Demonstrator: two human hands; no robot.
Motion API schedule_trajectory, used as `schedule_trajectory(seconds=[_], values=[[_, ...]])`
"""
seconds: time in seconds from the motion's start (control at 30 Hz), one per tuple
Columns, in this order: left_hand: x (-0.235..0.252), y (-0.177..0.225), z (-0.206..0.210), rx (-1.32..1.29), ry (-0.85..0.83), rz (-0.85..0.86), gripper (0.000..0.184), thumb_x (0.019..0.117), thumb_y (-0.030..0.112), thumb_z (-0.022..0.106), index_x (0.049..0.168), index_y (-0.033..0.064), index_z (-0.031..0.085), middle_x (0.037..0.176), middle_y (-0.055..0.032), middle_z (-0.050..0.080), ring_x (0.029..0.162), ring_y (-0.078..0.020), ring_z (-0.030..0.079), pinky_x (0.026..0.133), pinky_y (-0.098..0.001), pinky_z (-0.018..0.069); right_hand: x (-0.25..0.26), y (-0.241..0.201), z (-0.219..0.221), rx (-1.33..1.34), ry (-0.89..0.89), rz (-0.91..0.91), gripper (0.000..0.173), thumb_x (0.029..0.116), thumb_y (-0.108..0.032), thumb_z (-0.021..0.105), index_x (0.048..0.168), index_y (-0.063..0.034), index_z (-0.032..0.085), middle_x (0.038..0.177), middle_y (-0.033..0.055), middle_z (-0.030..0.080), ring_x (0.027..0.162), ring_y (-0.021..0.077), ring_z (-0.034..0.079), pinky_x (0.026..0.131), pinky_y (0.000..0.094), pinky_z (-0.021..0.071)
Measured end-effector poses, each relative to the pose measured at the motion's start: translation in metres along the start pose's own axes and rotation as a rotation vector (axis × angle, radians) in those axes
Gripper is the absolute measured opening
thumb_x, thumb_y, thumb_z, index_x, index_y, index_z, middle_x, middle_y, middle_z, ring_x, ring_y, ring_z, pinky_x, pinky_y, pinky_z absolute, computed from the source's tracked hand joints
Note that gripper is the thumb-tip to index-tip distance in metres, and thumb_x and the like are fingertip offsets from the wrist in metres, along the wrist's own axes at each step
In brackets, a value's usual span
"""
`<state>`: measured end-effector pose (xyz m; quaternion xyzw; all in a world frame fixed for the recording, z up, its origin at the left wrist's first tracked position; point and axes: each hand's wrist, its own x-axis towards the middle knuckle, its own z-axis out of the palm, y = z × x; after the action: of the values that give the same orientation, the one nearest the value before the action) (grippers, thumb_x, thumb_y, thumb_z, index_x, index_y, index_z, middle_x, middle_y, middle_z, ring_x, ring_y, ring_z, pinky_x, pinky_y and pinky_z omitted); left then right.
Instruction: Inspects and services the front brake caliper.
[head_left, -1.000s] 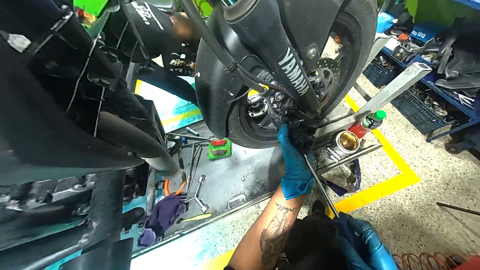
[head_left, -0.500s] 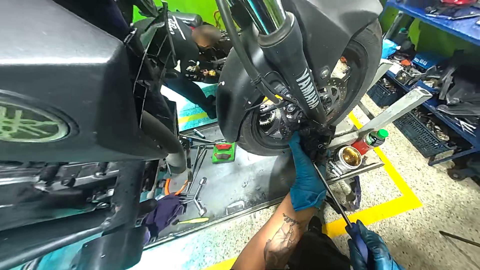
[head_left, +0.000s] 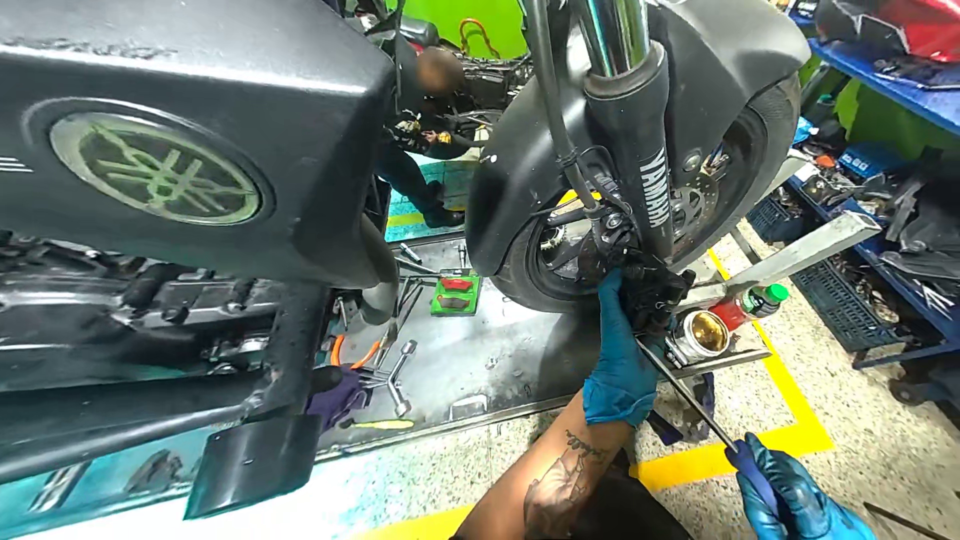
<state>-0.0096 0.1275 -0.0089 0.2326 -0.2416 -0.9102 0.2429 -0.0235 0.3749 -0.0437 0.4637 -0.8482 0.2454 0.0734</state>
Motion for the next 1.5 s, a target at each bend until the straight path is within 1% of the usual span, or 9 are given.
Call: schedule_trajectory(seconds=[0.23,0.37,0.5,0.6,0.7,1.03,1.17,1.33,1.5], values=[[-0.001,0.003,-0.008,0.020,0.013,-0.038,0.049,0.0940,0.071,0.048,0.118,0.0296,0.060,0.098,0.0037,0.066,0.078,-0.0092,0.066,0.061,-0.0269,0.0562,0.003,-0.002,-0.054,0.445,-0.387,0.276,0.035,0.0925,-0.012,0.070,0.119,0.0076,0.060,0.104,0.0237,0.071,0.090,0.0282,0.072,0.081,0.0460,0.0595],[0.008,0.003,-0.007,-0.102,-0.002,-0.027,0.041,0.0962,0.062,0.051,0.115,0.0268,0.061,0.098,0.0021,0.067,0.082,-0.0109,0.068,0.065,-0.0294,0.0584,0.019,-0.023,-0.037,0.316,-0.152,0.132,0.022,0.0902,-0.015,0.072,0.092,0.0023,0.058,0.077,0.0178,0.063,0.067,0.0242,0.063,0.061,0.0378,0.0532],[-0.005,0.030,0.036,-0.033,0.406,-0.122,0.042,0.1089,0.046,0.033,0.120,0.0151,0.059,0.100,-0.0048,0.063,0.090,-0.0158,0.064,0.084,-0.0336,0.0548,0.105,-0.065,0.001,0.193,0.156,-0.141,0.014,0.0980,-0.025,0.061,0.101,-0.0117,0.067,0.091,0.0096,0.070,0.079,0.0183,0.069,0.067,0.0316,0.0584],[0.003,0.010,-0.013,0.092,0.042,0.094,0.048,0.1114,0.042,0.027,0.133,0.0084,0.055,0.106,-0.0049,0.066,0.095,-0.0103,0.065,0.083,-0.0289,0.0558,0.149,-0.080,0.027,-0.118,0.174,-0.317,0.024,0.0970,-0.021,0.056,0.110,-0.0167,0.075,0.106,0.0088,0.075,0.082,0.0277,0.074,0.064,0.0426,0.0602],[0.012,0.013,-0.022,0.023,0.053,0.100,0.043,0.1100,0.038,0.038,0.129,0.0059,0.059,0.107,-0.0083,0.068,0.097,-0.0136,0.066,0.088,-0.0324,0.0558,0.160,-0.082,0.043,-0.286,0.132,-0.420,0.020,0.0910,-0.016,0.064,0.107,-0.0160,0.076,0.099,0.0072,0.076,0.077,0.0274,0.073,0.060,0.0417,0.0587],[0.010,0.045,-0.055,0.243,-0.022,-0.018,0.037,0.1080,0.042,0.044,0.120,0.0141,0.064,0.097,-0.0040,0.070,0.088,-0.0122,0.068,0.077,-0.0300,0.0586,0.158,-0.088,0.057,0.157,0.290,-0.492,0.021,0.1007,-0.027,0.056,0.114,-0.0175,0.069,0.099,0.0066,0.073,0.079,0.0200,0.070,0.067,0.0321,0.0584],[0.016,0.074,-0.064,0.603,-0.012,-0.033,0.046,0.1044,0.052,0.047,0.127,0.0162,0.064,0.104,-0.0011,0.071,0.093,-0.0120,0.067,0.081,-0.0329,0.0581,0.116,-0.055,0.082,0.569,0.262,-0.243,0.015,0.0977,-0.025,0.064,0.107,-0.0144,0.069,0.098,0.0035,0.072,0.090,0.0089,0.070,0.079,0.0236,0.0599],[0.034,0.089,-0.073,0.758,0.094,-0.095,0.033,0.1012,0.045,0.056,0.120,0.0192,0.065,0.101,0.0019,0.069,0.089,-0.0089,0.067,0.075,-0.0301,0.0588,0.033,0.036,0.174,0.591,-0.045,0.771,0.027,0.0920,-0.018,0.073,0.111,0.0009,0.070,0.089,0.0148,0.072,0.075,0.0257,0.070,0.072,0.0493,0.0599],[0.049,0.086,-0.090,0.621,-0.072,-0.055,0.022,0.1017,0.033,0.048,0.108,0.0190,0.065,0.091,0.0007,0.070,0.081,-0.0089,0.069,0.069,-0.0278,0.0600,0.025,0.087,0.259,0.549,-0.230,0.985,0.029,0.0959,-0.022,0.071,0.119,-0.0037,0.069,0.101,0.0188,0.072,0.089,0.0349,0.069,0.081,0.0590,0.0551]])
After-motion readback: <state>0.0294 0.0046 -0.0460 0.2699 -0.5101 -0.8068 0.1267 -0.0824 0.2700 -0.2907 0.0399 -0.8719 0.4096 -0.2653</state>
